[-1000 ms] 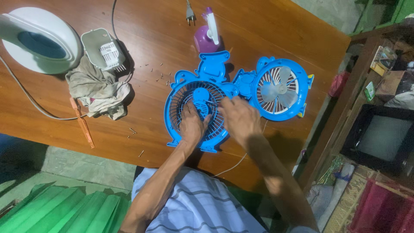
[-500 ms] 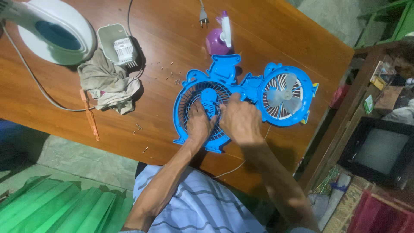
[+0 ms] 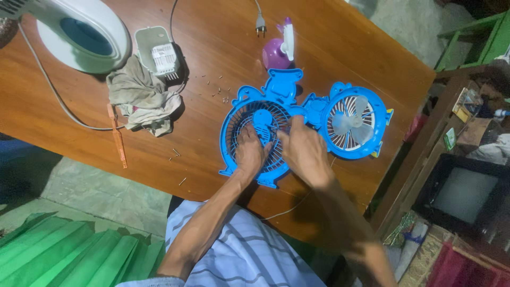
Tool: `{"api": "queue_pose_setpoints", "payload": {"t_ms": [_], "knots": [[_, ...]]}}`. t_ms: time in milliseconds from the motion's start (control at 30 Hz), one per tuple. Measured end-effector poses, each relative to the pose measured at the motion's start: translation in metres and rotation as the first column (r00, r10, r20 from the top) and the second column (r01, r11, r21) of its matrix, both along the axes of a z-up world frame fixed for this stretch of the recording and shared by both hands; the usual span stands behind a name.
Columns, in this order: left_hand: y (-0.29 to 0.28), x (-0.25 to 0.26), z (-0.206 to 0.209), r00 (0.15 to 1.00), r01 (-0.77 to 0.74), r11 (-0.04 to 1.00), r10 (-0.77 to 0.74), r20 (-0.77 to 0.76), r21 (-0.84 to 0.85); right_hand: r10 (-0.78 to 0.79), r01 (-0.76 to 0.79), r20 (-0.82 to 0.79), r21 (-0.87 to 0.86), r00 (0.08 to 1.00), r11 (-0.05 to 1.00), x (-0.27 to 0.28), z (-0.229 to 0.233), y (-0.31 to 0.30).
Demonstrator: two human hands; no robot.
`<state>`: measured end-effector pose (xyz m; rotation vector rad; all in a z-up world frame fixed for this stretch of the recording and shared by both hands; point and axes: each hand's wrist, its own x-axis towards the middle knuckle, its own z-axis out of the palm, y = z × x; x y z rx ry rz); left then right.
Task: The person assembles a blue electric fan on a wooden table. They attach the front grill to the fan housing and secure it using a screwdriver and screws.
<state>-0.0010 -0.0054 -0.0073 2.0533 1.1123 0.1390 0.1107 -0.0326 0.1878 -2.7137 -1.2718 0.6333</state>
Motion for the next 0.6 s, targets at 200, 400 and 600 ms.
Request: {"api": "queue_pose_setpoints", "payload": {"t_ms": [200,400,600], "knots": [[-0.002,0.001,-0.005,1.0,-0.001,1.0,0.001,-0.017,0.003,-0.116,0.118,0.023,-0.105,0.993,0.987,-0.009,0.002,0.007],[-0.002,0.003,-0.005,0.999,-0.023,0.999,0.025,-0.035,0.037,0.033,-0.033,0.002,-0.016,0.999,0.999,-0.005,0.0,0.003],[0.0,0.001,0.0,0.999,-0.014,1.0,0.013,-0.049,-0.018,-0.194,0.199,0.055,-0.138,0.98,0.97,-0.01,-0.002,0.01]]}}
